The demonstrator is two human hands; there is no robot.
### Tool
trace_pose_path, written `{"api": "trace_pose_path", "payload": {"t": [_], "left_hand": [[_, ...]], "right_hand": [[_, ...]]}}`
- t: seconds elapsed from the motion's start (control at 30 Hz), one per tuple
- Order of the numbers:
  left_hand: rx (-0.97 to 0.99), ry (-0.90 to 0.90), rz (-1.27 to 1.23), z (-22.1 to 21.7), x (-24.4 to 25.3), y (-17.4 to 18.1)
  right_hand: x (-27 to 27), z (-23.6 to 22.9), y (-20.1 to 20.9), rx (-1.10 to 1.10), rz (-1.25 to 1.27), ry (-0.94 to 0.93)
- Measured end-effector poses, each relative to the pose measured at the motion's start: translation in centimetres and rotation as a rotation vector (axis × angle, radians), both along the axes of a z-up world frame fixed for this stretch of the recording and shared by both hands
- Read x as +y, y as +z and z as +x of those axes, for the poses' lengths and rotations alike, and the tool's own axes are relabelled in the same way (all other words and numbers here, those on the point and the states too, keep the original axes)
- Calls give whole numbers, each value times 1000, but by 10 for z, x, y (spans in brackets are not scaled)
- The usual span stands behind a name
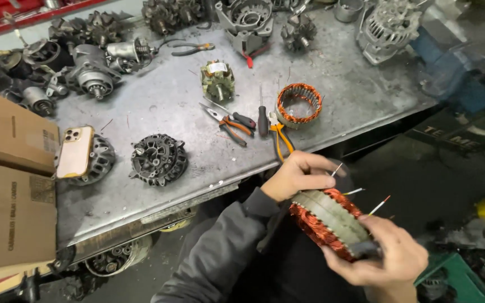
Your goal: The person sits at a workbench holding an alternator stator on their lap and uses a small hand tool to scrape and clean the insulation off the copper winding wire ends, working around the stator and turning it as they go.
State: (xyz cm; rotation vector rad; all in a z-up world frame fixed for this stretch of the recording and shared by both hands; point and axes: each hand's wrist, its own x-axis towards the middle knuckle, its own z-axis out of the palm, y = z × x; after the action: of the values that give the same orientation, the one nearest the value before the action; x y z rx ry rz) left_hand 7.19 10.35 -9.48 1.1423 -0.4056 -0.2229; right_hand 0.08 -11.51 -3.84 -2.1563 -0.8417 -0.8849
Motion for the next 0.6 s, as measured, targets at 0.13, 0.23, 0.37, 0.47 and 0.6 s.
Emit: {"api": "trace_pose_path", "payload": {"t": [0.13, 0.23, 0.37, 0.47, 0.6], "left_hand": [[38, 14, 78, -5, 5, -11], [112, 50, 167, -26, 5, 5], [172, 324, 240, -49, -8, 27], [150, 527, 259, -60, -5, 38], [160, 612, 350, -70, 0, 33]], "right_hand": [[18, -15, 9, 108, -52, -178], [29, -23, 14, 118, -11, -175], [46, -28, 16, 23, -32, -62], [58, -33, 10, 0, -19, -72], [69, -40, 11, -5, -95, -124]]}}
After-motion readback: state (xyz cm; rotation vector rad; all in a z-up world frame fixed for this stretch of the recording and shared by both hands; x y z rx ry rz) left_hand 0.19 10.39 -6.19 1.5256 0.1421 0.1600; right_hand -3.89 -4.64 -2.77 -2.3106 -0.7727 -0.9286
